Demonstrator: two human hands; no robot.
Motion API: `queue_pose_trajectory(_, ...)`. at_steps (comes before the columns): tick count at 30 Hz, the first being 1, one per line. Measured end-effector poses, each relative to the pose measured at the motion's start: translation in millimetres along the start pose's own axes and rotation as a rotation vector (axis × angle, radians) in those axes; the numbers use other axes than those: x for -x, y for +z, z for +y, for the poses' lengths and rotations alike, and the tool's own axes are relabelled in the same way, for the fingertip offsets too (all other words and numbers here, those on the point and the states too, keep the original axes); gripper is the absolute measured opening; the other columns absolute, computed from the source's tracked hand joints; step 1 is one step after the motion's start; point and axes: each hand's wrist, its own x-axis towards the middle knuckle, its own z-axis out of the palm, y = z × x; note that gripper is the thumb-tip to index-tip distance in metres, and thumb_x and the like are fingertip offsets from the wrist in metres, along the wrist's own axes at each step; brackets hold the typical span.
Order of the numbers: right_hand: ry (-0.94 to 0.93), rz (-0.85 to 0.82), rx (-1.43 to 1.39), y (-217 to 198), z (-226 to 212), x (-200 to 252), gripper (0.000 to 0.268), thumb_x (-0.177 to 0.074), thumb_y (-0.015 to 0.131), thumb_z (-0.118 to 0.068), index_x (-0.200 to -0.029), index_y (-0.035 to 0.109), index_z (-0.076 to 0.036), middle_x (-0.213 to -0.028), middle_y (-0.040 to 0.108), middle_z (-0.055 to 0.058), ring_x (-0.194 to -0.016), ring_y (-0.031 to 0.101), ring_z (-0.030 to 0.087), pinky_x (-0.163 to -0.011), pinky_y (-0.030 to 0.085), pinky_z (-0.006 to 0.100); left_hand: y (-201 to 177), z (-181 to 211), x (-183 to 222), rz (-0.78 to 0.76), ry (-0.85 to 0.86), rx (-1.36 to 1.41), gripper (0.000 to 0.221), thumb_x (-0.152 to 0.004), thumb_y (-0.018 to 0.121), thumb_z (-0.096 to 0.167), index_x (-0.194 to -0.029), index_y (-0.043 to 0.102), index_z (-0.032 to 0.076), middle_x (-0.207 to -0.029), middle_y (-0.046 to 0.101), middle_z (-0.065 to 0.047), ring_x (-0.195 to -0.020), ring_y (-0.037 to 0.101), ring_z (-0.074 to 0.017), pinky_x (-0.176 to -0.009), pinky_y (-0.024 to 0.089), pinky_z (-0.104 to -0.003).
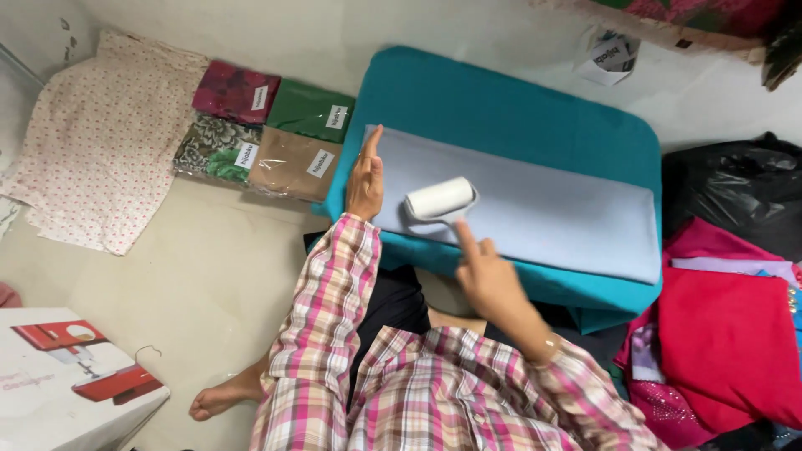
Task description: Using a lint roller to clean a piece of grey fabric and then folding it neatly.
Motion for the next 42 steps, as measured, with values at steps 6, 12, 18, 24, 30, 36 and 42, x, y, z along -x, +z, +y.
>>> queue_pose_trajectory(6,-0.156,0.478,0.393,67,-25,-103,0.063,-0.101,0.051,-0.023,-0.161,0.035,-0.01,-0.075,0.055,0.014,-0.058,0.069,0.041,-0.047,0.058,0.051,-1,-3,-1,0.001,0.043,-0.005,0.07,-0.109,0.012,0.059,-0.164,0.026,0.018,-0.169,0.026,-0.013,-0.155,0.024,-0.0331,-0.127,0.02,-0.047)
queue_pose_trajectory(12,-0.029,0.137,0.32,47,-33,-127,0.065,-0.1,0.046,-0.035,-0.158,0.028,-0.01,-0.072,0.069,0.022,-0.068,0.073,0.046,-0.057,0.058,0.055,-2,-2,-1,-0.015,0.035,0.048,0.073,-0.109,0.011,0.061,-0.165,0.023,0.017,-0.17,0.023,-0.012,-0.157,0.018,-0.0315,-0.129,0.015,-0.047)
queue_pose_trajectory(18,0.035,-0.044,0.282,20,-69,4,0.064,-0.099,0.041,-0.035,-0.155,0.033,-0.005,-0.072,0.071,0.023,-0.063,0.074,0.046,-0.055,0.058,0.056,-5,-4,-2,-0.032,0.03,0.166,0.081,-0.106,0.009,0.068,-0.165,0.023,0.015,-0.17,0.024,-0.01,-0.157,0.019,-0.0303,-0.13,0.015,-0.044)
queue_pose_trajectory(24,-0.056,0.153,0.214,50,-51,-70,0.061,-0.097,0.049,-0.026,-0.15,0.037,0.002,-0.084,0.06,0.019,-0.061,0.07,0.047,-0.05,0.056,0.056,-7,-1,-2,-0.038,0.013,0.151,0.082,-0.104,0.01,0.071,-0.167,0.02,0.018,-0.172,0.021,-0.007,-0.158,0.017,-0.0297,-0.131,0.014,-0.044)
queue_pose_trajectory(30,-0.029,0.32,0.356,73,-37,-173,0.068,-0.092,0.059,-0.03,-0.146,0.04,0.006,-0.075,0.064,0.014,-0.066,0.074,0.037,-0.057,0.059,0.05,-10,6,-2,-0.02,0.009,0.113,0.082,-0.105,0.015,0.073,-0.167,0.021,0.02,-0.172,0.012,-0.015,-0.158,0.009,-0.0373,-0.13,0.009,-0.049)
queue_pose_trajectory(36,-0.069,0.326,0.427,62,-77,-45,0.071,-0.088,0.055,-0.034,-0.146,0.047,0.006,-0.067,0.06,0.009,-0.055,0.07,0.031,-0.048,0.057,0.046,-13,10,-4,-0.105,0.052,0.179,0.09,-0.1,0.014,0.078,-0.166,0.022,0.018,-0.173,0.017,-0.007,-0.16,0.011,-0.026,-0.132,0.007,-0.041)
queue_pose_trajectory(42,-0.016,0.208,0.407,68,-89,-25,0.081,-0.086,0.062,-0.038,-0.149,0.043,0.01,-0.071,0.061,0.011,-0.057,0.071,0.032,-0.049,0.057,0.05,-13,9,-3,-0.206,0.051,0.201,0.089,-0.1,0.014,0.077,-0.167,0.021,0.018,-0.171,0.024,-0.006,-0.157,0.02,-0.0285,-0.131,0.013,-0.043)
